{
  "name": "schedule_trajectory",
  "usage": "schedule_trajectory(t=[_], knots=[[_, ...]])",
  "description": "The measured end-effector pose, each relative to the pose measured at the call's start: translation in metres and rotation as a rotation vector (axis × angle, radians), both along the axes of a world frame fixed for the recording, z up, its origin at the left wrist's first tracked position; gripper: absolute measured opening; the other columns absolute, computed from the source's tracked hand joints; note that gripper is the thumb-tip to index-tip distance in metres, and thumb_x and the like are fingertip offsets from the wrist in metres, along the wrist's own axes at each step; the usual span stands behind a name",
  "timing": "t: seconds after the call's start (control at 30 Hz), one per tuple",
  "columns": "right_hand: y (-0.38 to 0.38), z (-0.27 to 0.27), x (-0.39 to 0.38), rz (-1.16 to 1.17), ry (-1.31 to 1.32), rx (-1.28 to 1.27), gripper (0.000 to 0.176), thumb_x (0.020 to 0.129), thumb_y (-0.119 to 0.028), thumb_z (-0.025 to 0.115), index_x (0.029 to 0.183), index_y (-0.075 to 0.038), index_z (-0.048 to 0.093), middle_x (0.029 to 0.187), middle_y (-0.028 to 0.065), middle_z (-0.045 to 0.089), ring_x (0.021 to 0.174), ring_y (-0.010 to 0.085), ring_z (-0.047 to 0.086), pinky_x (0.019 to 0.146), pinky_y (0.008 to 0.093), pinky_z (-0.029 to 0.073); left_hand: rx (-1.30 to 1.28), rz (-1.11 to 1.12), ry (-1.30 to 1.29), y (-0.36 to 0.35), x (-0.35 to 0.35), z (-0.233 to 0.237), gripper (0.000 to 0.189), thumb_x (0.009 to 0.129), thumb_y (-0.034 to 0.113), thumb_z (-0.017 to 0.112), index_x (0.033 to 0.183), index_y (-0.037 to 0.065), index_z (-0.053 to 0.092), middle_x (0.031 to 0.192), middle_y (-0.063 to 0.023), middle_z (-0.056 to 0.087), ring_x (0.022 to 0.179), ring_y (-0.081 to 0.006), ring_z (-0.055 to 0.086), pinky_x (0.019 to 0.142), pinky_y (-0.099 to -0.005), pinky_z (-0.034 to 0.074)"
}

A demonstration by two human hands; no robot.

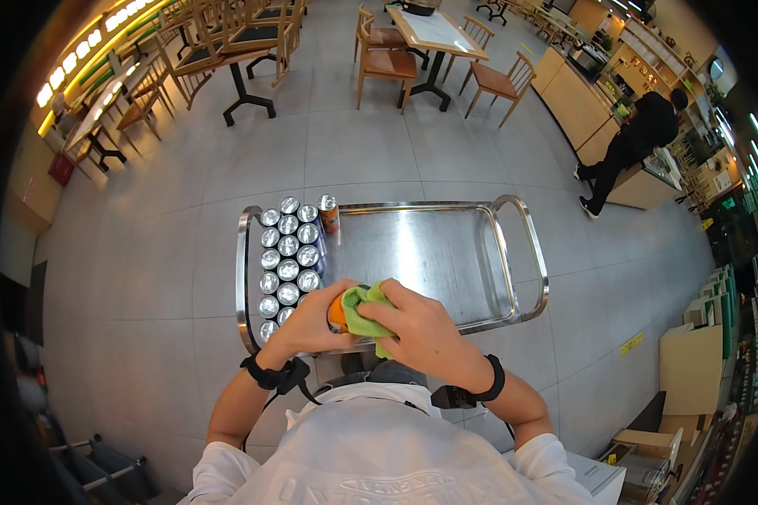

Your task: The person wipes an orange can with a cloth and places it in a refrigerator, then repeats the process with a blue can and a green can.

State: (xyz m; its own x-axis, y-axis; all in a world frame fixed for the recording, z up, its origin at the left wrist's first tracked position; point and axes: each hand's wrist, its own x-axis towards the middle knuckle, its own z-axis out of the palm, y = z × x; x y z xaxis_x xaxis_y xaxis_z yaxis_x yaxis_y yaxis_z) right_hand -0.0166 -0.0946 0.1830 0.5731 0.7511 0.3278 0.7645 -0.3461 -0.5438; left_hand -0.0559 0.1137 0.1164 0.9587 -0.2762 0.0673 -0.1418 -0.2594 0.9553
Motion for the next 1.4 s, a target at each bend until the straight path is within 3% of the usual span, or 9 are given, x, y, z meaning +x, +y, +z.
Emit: schedule_trajectory(t=[0.37, 0.5, 0.6, 0.73, 0.83, 0.97, 1.13, 1.3, 1.4], knots=[[-0.026, 0.002, 0.025, 0.209, -0.205, -0.056, 0.026, 0.064, -0.007, 0.072, 0.089, -0.013, 0.068, 0.093, 0.0082, 0.054, 0.077, 0.0257, 0.060, 0.066, 0.0349, 0.052, -0.114, -0.263, 0.072, 0.011, -0.013, 0.004, 0.062, 0.064, 0.021, 0.079, 0.119, 0.004, 0.056, 0.101, -0.0088, 0.066, 0.089, -0.0204, 0.064, 0.081, -0.0303, 0.049], [-0.041, -0.068, 0.075, -0.408, 0.247, 0.444, 0.029, 0.069, -0.005, 0.067, 0.098, -0.005, 0.067, 0.093, 0.0103, 0.058, 0.082, 0.0250, 0.062, 0.074, 0.0315, 0.050, -0.117, -0.204, 0.009, 0.011, -0.017, -0.008, 0.060, 0.064, 0.018, 0.080, 0.117, 0.005, 0.056, 0.105, -0.0077, 0.065, 0.095, -0.0198, 0.062, 0.085, -0.0311, 0.048], [-0.055, -0.213, 0.100, -0.615, 0.496, 0.268, 0.026, 0.077, -0.009, 0.067, 0.103, -0.003, 0.065, 0.102, 0.0102, 0.061, 0.088, 0.0214, 0.062, 0.078, 0.0318, 0.049, -0.165, -0.161, 0.000, 0.008, -0.019, -0.016, 0.060, 0.063, 0.015, 0.081, 0.117, 0.006, 0.057, 0.108, -0.0068, 0.063, 0.100, -0.0194, 0.061, 0.089, -0.0318, 0.046], [-0.041, -0.270, 0.082, -0.642, 1.245, 0.444, 0.047, 0.086, -0.026, 0.069, 0.122, 0.001, 0.056, 0.120, 0.0137, 0.059, 0.103, 0.0170, 0.057, 0.085, 0.0331, 0.047, -0.294, -0.082, 0.045, 0.000, -0.022, -0.032, 0.062, 0.061, 0.011, 0.082, 0.118, 0.005, 0.056, 0.111, -0.0058, 0.061, 0.103, -0.0180, 0.058, 0.092, -0.0319, 0.045], [-0.036, -0.296, 0.073, -0.839, 1.326, 0.434, 0.065, 0.086, -0.035, 0.069, 0.134, 0.001, 0.045, 0.121, 0.0171, 0.058, 0.104, 0.0192, 0.058, 0.087, 0.0351, 0.047, -0.401, -0.080, 0.092, -0.007, -0.020, -0.046, 0.064, 0.062, 0.011, 0.082, 0.119, 0.004, 0.055, 0.113, -0.0053, 0.060, 0.106, -0.0161, 0.057, 0.093, -0.0308, 0.045], [-0.058, -0.316, 0.053, -0.853, 0.747, -0.034, 0.068, 0.086, -0.035, 0.064, 0.139, 0.000, 0.040, 0.124, 0.0250, 0.055, 0.102, 0.0311, 0.060, 0.088, 0.0415, 0.048, -0.829, -0.084, 0.399, -0.032, -0.017, -0.058, 0.073, 0.062, 0.015, 0.079, 0.125, 0.006, 0.044, 0.106, -0.0148, 0.060, 0.102, -0.0258, 0.058, 0.094, -0.0417, 0.045], [-0.131, -0.335, -0.007, -0.889, 0.644, 0.017, 0.054, 0.085, -0.018, 0.065, 0.133, 0.001, 0.047, 0.114, 0.0214, 0.061, 0.095, 0.0290, 0.065, 0.083, 0.0388, 0.051, -1.356, -0.281, 0.689, -0.088, -0.004, -0.070, 0.071, 0.072, 0.022, 0.070, 0.134, 0.007, 0.039, 0.112, -0.0176, 0.058, 0.107, -0.0320, 0.059, 0.104, -0.0494, 0.042], [-0.240, -0.366, -0.101, -1.144, 0.539, -0.058, 0.047, 0.085, -0.016, 0.062, 0.129, -0.002, 0.051, 0.109, 0.0183, 0.064, 0.095, 0.0301, 0.064, 0.083, 0.0413, 0.051, -1.295, -0.440, 0.836, -0.150, 0.005, -0.059, 0.072, 0.075, 0.024, 0.067, 0.138, 0.007, 0.037, 0.113, -0.0185, 0.058, 0.109, -0.0347, 0.060, 0.101, -0.0489, 0.045], [-0.306, -0.372, -0.171, -1.400, 0.586, -0.135, 0.042, 0.086, -0.016, 0.059, 0.126, -0.006, 0.054, 0.107, 0.0173, 0.065, 0.097, 0.0329, 0.063, 0.084, 0.0428, 0.050, -1.145, -0.437, 0.858, -0.199, 0.003, -0.054, 0.077, 0.079, 0.047, 0.068, 0.138, 0.008, 0.036, 0.104, -0.0170, 0.057, 0.095, -0.0323, 0.061, 0.088, -0.0497, 0.051]])
